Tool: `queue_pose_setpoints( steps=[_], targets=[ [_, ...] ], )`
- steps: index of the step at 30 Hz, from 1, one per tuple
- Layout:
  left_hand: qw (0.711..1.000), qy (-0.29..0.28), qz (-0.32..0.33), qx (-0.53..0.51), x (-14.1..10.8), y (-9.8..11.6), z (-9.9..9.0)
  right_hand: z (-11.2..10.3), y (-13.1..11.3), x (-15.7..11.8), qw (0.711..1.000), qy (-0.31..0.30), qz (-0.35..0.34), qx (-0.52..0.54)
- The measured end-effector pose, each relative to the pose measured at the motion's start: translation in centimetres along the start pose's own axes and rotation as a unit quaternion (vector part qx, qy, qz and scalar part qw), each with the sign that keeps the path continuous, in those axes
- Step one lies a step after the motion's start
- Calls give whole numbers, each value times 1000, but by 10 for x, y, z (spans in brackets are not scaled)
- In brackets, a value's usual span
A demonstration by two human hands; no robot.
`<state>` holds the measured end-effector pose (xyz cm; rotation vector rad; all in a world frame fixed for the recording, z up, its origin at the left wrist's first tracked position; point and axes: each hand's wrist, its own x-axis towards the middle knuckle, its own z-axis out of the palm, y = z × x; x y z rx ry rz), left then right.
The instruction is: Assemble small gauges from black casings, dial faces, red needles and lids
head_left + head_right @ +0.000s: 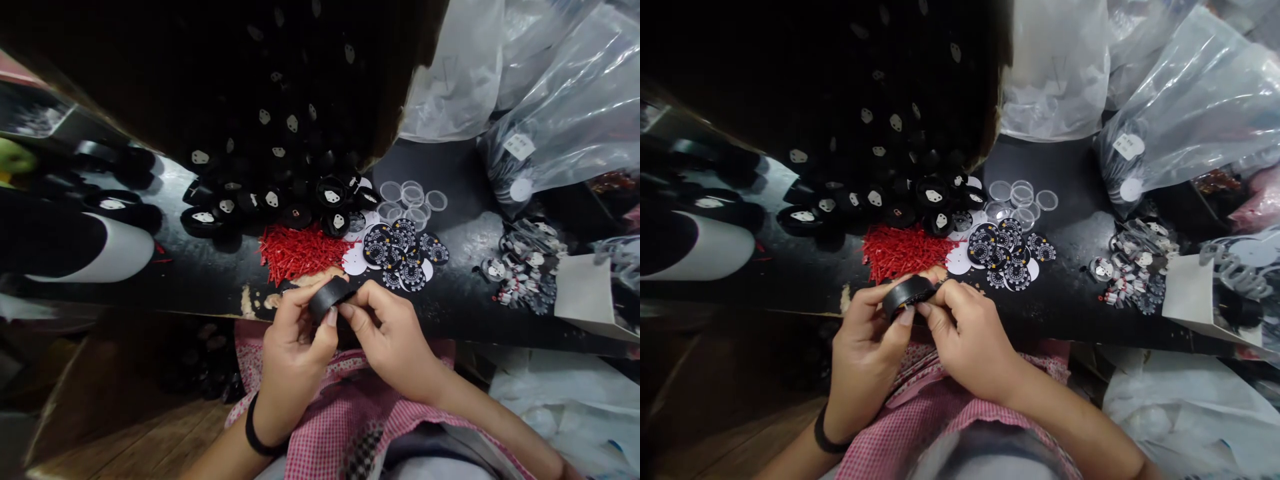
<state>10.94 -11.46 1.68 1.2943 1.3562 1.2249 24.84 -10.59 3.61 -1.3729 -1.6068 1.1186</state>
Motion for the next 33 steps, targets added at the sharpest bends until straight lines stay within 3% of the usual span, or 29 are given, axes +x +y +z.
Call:
queue_pose_setpoints(
  steps=[4,8,12,15,18,21,25,27,28,29,31,33],
  targets=[
    [996,-47,-72,-32,5,-7,-4,-8,1,6,999,-34,22,-28],
    [969,-84,-197,-120,10,-16,-6,-16,3,14,987,-23,-58,-149],
    [970,-98,-197,-107,10,-17,-5,-16,9,21,944,-33,-160,-287],
    [976,-76,-192,-70,8,-16,-1,-12,12,25,921,-32,-186,-340],
    [970,-39,-218,-100,8,-16,5,-8,8,27,933,-27,-155,-324],
    [967,-26,-232,-101,9,-19,7,-9,3,29,961,-16,-67,-269],
    [961,-46,-242,-125,11,-26,8,-39,11,41,982,-75,-10,-173],
    [954,-43,-244,-166,11,-30,11,-64,24,53,979,-30,-4,-200],
    [949,-37,-246,-192,11,-31,13,-77,32,59,965,23,12,-260],
    [942,-32,-252,-218,10,-33,15,-88,41,66,943,37,30,-330],
    [928,-33,-270,-256,10,-34,19,-106,57,76,901,10,35,-432],
    [913,-46,-295,-279,9,-35,22,-116,69,80,880,-10,17,-474]
  ],
)
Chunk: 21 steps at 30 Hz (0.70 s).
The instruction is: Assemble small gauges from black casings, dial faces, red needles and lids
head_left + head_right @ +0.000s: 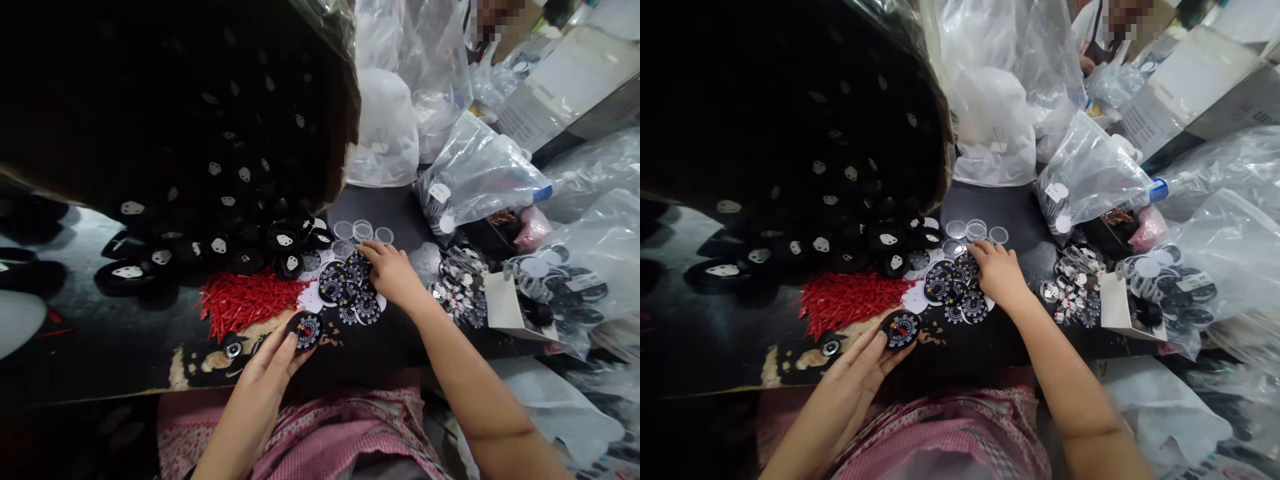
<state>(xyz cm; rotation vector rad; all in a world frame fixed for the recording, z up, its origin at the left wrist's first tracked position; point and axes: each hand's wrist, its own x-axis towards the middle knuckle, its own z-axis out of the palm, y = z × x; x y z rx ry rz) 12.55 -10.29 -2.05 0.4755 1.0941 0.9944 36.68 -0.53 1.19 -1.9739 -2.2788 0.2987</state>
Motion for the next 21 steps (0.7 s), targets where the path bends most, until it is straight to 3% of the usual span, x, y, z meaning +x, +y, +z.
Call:
queue_pose_setpoints(
  steps=[9,16,19,21],
  targets=[
    [998,-18,-17,-50,4,4,5,13,19,-9,998,57,12,17],
    [998,-10,-16,-64,7,0,2,10,24,-2,991,92,31,87],
    [996,-23,-17,-82,6,4,5,7,4,-13,983,110,36,145],
    [994,-44,-25,-100,6,7,7,7,-23,-29,965,68,13,252]
  ],
)
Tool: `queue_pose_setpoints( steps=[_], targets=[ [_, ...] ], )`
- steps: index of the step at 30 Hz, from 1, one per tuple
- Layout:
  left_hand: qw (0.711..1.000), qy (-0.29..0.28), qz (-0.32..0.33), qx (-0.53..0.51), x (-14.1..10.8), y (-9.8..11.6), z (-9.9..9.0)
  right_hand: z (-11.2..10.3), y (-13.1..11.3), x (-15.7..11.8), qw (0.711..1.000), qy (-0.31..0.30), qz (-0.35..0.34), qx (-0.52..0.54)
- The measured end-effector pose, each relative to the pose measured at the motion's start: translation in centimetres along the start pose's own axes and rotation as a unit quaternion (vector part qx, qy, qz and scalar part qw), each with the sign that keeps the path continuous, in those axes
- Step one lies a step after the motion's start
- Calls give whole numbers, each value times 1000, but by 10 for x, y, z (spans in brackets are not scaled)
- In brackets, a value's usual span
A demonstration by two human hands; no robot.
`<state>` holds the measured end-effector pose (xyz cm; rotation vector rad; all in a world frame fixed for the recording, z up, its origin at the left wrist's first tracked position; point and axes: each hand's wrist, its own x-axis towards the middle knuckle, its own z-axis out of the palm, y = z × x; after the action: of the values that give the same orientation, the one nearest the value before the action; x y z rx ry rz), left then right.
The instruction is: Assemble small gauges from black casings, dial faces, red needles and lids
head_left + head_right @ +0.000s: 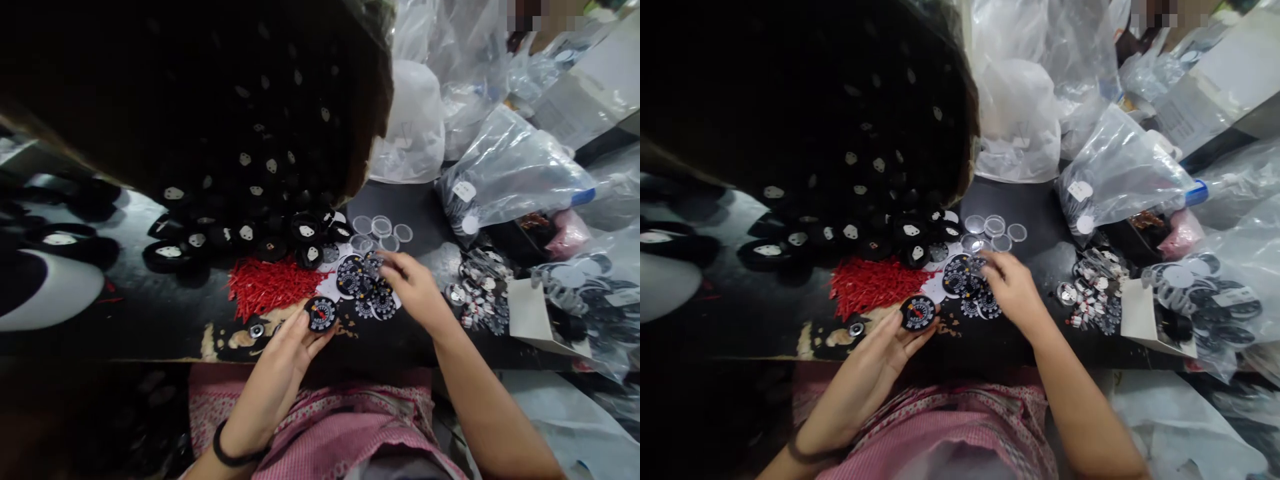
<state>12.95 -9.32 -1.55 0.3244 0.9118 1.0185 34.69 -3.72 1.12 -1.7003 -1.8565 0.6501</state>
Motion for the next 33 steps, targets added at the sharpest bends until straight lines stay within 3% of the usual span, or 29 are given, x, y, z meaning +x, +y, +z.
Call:
queue_pose_setpoints(
  steps=[2,7,10,16,23,27,33],
  targets=[
    [1000,-15,-4,-8,1,2,2,15,-27,-18,990,-82,-14,111],
    [994,-8,45,98,0,2,-1,37,-62,-36,989,-96,-62,90],
    [980,-6,90,180,-3,2,-5,38,-65,-30,990,-89,-66,92],
    [956,-28,119,268,-10,2,-1,49,-73,-21,999,2,-44,4],
    [964,-57,88,246,-9,6,-6,51,-67,-18,982,-84,6,170],
    [958,-61,77,267,-10,7,-4,55,-69,-19,990,-32,3,138],
    [925,-46,136,351,-15,3,0,66,-71,-18,990,34,-32,133]
  ],
)
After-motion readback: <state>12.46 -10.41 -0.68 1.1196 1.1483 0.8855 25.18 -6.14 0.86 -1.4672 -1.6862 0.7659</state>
